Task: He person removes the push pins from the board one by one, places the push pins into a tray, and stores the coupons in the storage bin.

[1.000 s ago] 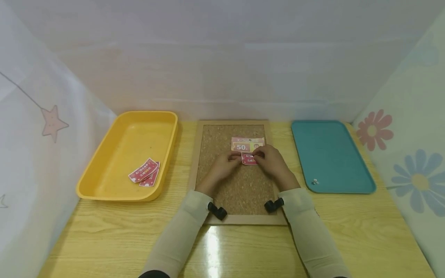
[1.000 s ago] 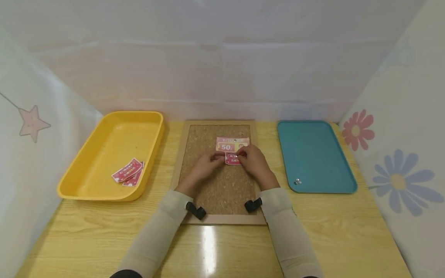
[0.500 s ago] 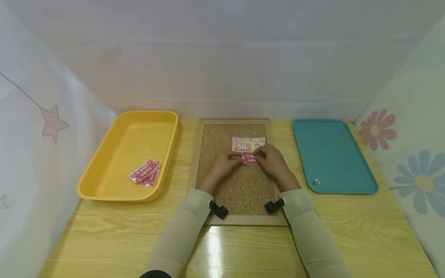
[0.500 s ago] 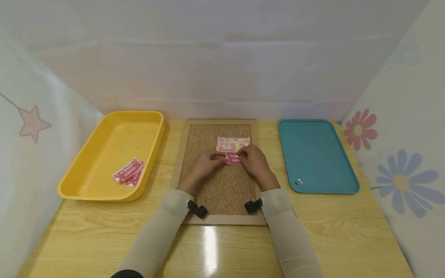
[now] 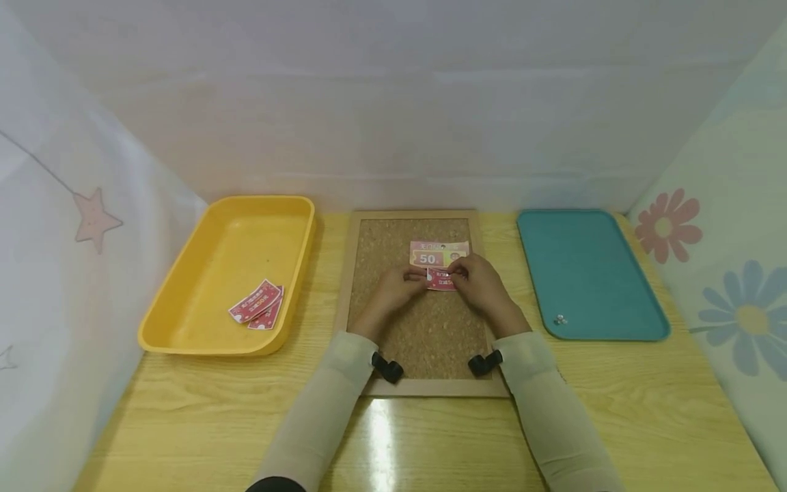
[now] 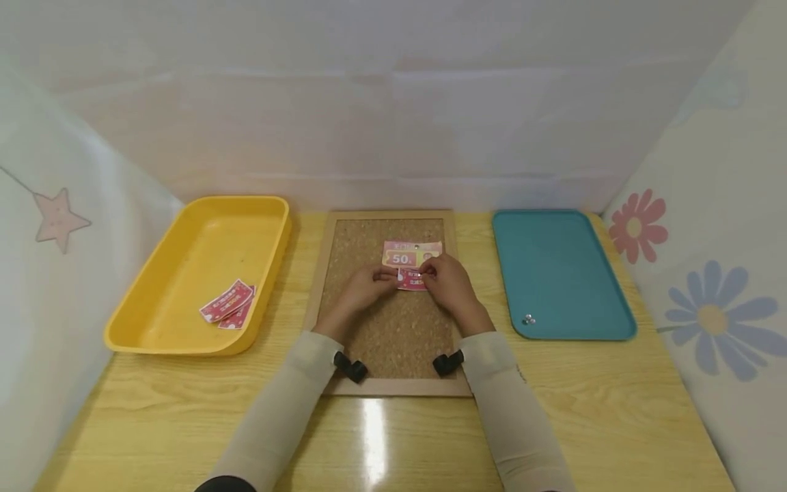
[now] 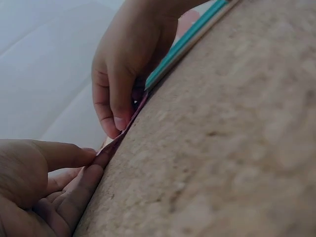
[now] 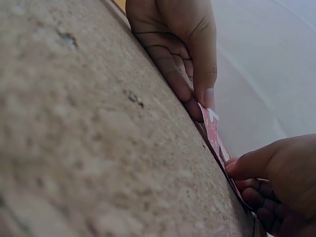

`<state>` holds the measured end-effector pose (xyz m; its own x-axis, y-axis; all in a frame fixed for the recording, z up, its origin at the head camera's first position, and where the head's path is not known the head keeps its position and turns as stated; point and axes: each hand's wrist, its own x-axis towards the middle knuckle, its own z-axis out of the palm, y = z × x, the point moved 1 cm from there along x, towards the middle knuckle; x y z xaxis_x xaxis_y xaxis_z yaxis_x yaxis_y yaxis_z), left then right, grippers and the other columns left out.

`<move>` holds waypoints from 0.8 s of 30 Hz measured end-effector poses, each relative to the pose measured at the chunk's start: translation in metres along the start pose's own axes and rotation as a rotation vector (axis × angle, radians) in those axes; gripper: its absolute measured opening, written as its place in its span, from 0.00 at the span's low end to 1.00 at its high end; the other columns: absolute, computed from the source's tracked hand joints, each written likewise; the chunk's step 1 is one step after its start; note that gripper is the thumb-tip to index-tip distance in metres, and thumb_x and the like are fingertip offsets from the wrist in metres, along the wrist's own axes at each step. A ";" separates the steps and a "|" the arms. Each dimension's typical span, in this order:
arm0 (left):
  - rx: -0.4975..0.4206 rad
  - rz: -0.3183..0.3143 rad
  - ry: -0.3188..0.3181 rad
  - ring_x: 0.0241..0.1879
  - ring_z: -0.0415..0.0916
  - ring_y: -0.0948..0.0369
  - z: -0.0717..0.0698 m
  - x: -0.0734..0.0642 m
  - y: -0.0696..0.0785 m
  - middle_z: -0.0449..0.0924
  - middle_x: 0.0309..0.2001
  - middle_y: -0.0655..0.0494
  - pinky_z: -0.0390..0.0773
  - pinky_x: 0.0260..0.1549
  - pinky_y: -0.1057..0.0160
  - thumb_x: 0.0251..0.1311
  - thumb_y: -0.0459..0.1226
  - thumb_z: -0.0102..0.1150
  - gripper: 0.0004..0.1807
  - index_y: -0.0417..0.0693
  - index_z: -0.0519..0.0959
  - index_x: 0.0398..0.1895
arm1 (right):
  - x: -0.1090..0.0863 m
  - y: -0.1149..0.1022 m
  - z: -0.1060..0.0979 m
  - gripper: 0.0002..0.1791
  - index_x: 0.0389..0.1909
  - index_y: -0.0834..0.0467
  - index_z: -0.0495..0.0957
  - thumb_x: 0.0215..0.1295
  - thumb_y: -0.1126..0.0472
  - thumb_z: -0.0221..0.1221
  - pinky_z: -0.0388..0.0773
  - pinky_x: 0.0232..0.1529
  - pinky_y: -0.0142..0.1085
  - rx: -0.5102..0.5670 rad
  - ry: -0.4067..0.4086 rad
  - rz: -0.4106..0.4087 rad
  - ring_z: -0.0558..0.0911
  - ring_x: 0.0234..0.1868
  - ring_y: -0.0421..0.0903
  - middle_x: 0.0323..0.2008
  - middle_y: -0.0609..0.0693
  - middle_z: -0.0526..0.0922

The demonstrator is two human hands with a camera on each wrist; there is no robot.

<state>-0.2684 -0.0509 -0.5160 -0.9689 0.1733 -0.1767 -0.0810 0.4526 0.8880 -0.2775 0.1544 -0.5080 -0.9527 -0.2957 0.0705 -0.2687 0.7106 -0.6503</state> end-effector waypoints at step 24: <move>-0.060 0.006 0.002 0.42 0.79 0.60 0.000 -0.001 -0.003 0.84 0.42 0.53 0.77 0.41 0.62 0.60 0.38 0.65 0.11 0.45 0.82 0.45 | 0.000 0.003 0.004 0.06 0.43 0.58 0.80 0.69 0.61 0.58 0.74 0.44 0.45 -0.005 0.015 0.004 0.75 0.40 0.49 0.39 0.52 0.77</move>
<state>-0.2670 -0.0527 -0.5185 -0.9699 0.1740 -0.1701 -0.0886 0.3986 0.9129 -0.2774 0.1542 -0.5129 -0.9557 -0.2833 0.0797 -0.2659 0.7150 -0.6466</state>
